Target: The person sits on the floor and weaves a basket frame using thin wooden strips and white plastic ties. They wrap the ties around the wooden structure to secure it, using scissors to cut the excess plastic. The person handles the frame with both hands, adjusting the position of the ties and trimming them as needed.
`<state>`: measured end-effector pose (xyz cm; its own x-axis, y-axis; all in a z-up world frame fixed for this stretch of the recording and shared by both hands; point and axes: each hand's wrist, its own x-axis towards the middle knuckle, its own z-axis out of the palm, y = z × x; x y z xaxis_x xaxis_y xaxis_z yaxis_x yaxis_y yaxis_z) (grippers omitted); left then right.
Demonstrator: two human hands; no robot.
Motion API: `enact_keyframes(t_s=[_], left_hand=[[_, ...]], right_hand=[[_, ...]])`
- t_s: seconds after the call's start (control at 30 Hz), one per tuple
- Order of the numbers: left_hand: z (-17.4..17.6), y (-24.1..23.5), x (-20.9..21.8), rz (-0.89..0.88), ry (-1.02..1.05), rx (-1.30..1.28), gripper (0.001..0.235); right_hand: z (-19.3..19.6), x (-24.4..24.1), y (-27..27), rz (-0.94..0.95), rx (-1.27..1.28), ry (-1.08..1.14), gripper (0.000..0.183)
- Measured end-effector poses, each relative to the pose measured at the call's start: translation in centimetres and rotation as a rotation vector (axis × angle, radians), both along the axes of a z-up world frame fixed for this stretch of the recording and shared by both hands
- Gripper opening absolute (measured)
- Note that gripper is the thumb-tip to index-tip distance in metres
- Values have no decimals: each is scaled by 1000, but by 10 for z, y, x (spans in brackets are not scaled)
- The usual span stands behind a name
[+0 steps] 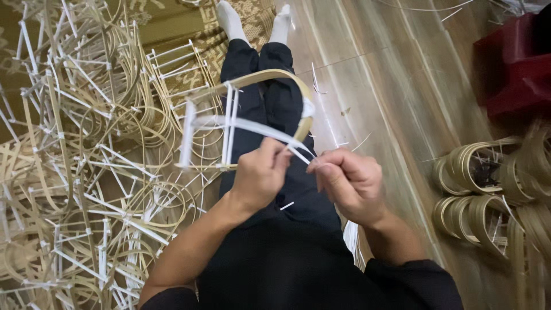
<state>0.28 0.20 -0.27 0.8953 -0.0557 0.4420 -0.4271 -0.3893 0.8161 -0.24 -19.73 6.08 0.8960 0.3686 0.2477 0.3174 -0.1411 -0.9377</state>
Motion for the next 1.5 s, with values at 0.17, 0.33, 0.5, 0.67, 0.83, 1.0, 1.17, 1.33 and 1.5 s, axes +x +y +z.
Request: enact_keyframes(t_s=[0.17, 0.33, 0.5, 0.67, 0.83, 1.0, 1.17, 1.33, 1.5], left_hand=[[-6, 10, -10, -97, 159, -402, 20], [-4, 19, -13, -231, 346, -701, 20], [12, 27, -7, 28, 142, -260, 20], [16, 29, 18, 86, -411, 326, 18], [10, 27, 16, 104, -445, 363, 16], [-8, 27, 12, 67, -263, 82, 20], [-4, 22, -15, -117, 10, -412, 25], [-7, 27, -4, -211, 243, -771, 17], [-8, 52, 35, -16, 112, -959, 16]], right_hand=[[-24, 18, 12, 103, 108, -326, 12], [-43, 30, 9, 56, 103, -119, 14], [-60, 18, 9, 84, 465, 84, 16], [-48, -6, -8, 0, 506, 170, 18], [-38, -16, -8, -33, 455, 161, 19], [-51, -5, -2, -6, 331, 5, 17], [-71, 29, 5, 31, 292, -148, 18], [-75, 31, 10, 70, 493, 63, 15], [-80, 37, -10, -223, 570, 165, 15]])
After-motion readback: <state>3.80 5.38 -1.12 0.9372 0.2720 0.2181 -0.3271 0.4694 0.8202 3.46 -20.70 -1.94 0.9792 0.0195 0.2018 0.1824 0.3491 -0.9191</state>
